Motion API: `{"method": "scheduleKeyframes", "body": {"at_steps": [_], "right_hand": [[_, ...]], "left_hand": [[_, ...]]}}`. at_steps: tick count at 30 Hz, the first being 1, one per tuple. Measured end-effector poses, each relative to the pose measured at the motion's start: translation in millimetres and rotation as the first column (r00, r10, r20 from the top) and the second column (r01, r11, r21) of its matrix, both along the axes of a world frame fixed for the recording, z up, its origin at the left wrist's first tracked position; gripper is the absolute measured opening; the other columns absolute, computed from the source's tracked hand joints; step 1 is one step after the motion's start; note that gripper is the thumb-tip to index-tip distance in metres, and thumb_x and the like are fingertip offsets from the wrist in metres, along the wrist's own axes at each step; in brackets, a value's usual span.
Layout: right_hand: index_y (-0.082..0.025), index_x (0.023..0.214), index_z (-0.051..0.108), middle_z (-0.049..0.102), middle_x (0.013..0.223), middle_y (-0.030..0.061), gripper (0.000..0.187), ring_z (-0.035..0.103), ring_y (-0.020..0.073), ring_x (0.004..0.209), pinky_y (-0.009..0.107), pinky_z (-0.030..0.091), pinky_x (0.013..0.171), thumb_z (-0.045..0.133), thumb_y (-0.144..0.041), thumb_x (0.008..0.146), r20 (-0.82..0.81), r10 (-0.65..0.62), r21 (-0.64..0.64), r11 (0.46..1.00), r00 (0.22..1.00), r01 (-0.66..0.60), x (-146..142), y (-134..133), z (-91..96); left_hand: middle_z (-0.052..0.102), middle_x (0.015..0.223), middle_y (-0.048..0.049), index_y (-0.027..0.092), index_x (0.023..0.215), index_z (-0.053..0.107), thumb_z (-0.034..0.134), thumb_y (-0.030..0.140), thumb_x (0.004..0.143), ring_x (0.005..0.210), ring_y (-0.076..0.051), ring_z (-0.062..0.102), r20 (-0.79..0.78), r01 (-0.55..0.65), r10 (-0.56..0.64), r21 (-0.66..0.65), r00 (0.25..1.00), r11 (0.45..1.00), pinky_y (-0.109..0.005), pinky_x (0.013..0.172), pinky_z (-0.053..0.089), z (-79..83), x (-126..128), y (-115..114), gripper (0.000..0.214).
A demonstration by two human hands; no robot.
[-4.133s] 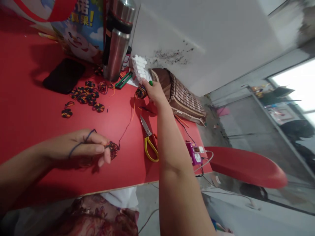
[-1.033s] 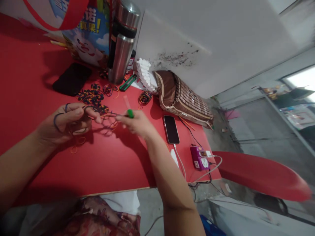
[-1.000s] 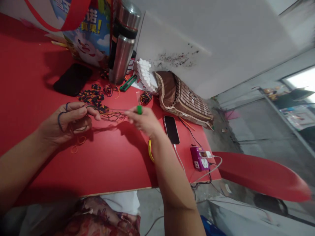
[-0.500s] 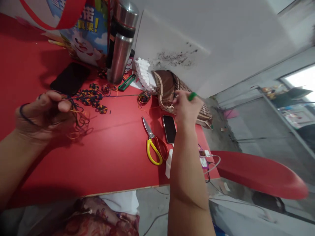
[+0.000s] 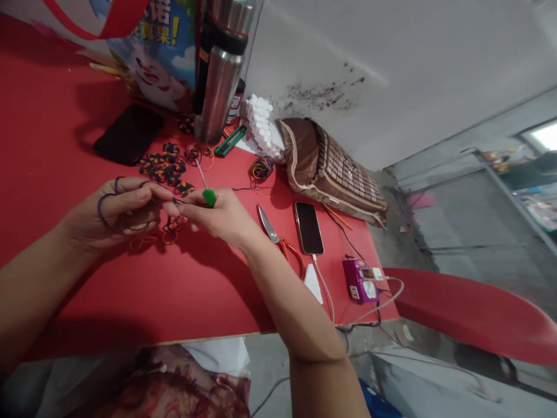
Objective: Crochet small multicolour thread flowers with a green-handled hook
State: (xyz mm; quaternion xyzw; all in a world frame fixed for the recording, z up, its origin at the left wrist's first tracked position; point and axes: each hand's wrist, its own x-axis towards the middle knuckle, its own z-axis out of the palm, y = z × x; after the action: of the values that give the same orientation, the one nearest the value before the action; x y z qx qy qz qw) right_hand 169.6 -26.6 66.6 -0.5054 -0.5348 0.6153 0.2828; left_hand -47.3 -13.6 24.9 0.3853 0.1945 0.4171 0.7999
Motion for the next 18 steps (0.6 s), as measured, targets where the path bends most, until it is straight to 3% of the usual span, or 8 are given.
{"method": "scheduleKeyframes", "body": {"at_steps": [3, 7, 9, 11, 14, 16, 18], "right_hand": [[-0.018, 0.091, 0.088, 0.061, 0.057, -0.0045, 0.041, 0.036, 0.0074, 0.051, 0.029, 0.018, 0.047, 0.095, -0.058, 0.083, 0.074, -0.082, 0.098, 0.992, 0.994, 0.074, 11, 0, -3.1], [-0.018, 0.091, 0.090, 0.063, 0.055, -0.0022, 0.034, 0.038, 0.0097, 0.053, 0.029, 0.021, 0.049, 0.092, -0.051, 0.083, 0.109, -0.195, 0.198, 0.965, 0.975, 0.171, 26, 0, -2.4], [-0.018, 0.087, 0.088, 0.062, 0.055, -0.0014, 0.032, 0.037, 0.0101, 0.053, 0.029, 0.022, 0.049, 0.091, -0.049, 0.083, 0.161, -0.267, 0.250, 0.943, 0.950, 0.222, 38, 5, -1.6], [-0.018, 0.077, 0.084, 0.060, 0.055, -0.0008, 0.027, 0.038, 0.0104, 0.052, 0.029, 0.023, 0.049, 0.088, -0.044, 0.084, 0.211, -0.413, 0.364, 0.875, 0.886, 0.320, 57, 14, -0.1], [-0.020, 0.066, 0.074, 0.055, 0.053, -0.0017, 0.022, 0.042, 0.0117, 0.050, 0.029, 0.027, 0.049, 0.079, -0.028, 0.086, 0.203, -0.674, 0.562, 0.674, 0.710, 0.479, 91, 31, 3.8], [-0.022, 0.055, 0.064, 0.051, 0.051, -0.0017, 0.033, 0.042, 0.0119, 0.049, 0.029, 0.029, 0.050, 0.072, -0.022, 0.086, 0.236, -0.739, 0.637, 0.608, 0.631, 0.474, 114, 41, 6.0], [-0.023, 0.052, 0.059, 0.051, 0.050, -0.0012, 0.036, 0.044, 0.0126, 0.049, 0.030, 0.033, 0.051, 0.068, -0.020, 0.086, 0.289, -0.770, 0.687, 0.580, 0.568, 0.437, 133, 49, 6.1]], "left_hand": [[0.090, 0.090, -0.0073, 0.020, 0.098, 0.094, 0.102, 0.043, 0.085, 0.041, 0.000, 0.026, -0.042, -0.089, 0.088, -0.012, 0.995, 0.996, -0.016, 0.038, 0.021, 0.5, 1, 0, 0.028], [0.089, 0.094, -0.0106, 0.017, 0.098, 0.094, 0.096, 0.042, 0.091, 0.041, 0.001, 0.028, -0.187, -0.270, 0.263, -0.011, 0.946, 0.963, -0.019, 0.043, 0.044, 0.3, 4, 1, 0.026], [0.089, 0.095, -0.0098, 0.017, 0.099, 0.094, 0.093, 0.038, 0.094, 0.041, 0.001, 0.029, -0.188, -0.301, 0.298, 0.012, 0.936, 0.953, -0.019, 0.043, 0.041, 1.3, 4, 3, 0.022], [0.090, 0.099, -0.0081, 0.019, 0.098, 0.094, 0.095, 0.037, 0.093, 0.043, 0.001, 0.030, -0.084, -0.275, 0.278, 0.047, 0.957, 0.960, -0.018, 0.040, 0.026, 3.6, 1, 5, 0.019], [0.090, 0.090, -0.0029, 0.020, 0.092, 0.093, 0.099, 0.038, 0.090, 0.043, 0.000, 0.030, 0.108, -0.158, 0.145, 0.119, 0.984, 0.980, -0.020, 0.042, 0.018, 7.3, -8, 7, 0.019], [0.087, 0.082, 0.0017, 0.022, 0.090, 0.092, 0.100, 0.037, 0.089, 0.043, -0.002, 0.030, 0.140, -0.095, 0.079, 0.118, 0.987, 0.988, -0.021, 0.041, 0.018, 5.8, -17, 8, 0.017], [0.083, 0.074, 0.0033, 0.023, 0.088, 0.091, 0.100, 0.044, 0.086, 0.041, -0.003, 0.027, 0.179, -0.055, 0.039, 0.089, 0.983, 0.994, -0.023, 0.038, 0.019, -2.3, -29, 11, 0.024]]}}
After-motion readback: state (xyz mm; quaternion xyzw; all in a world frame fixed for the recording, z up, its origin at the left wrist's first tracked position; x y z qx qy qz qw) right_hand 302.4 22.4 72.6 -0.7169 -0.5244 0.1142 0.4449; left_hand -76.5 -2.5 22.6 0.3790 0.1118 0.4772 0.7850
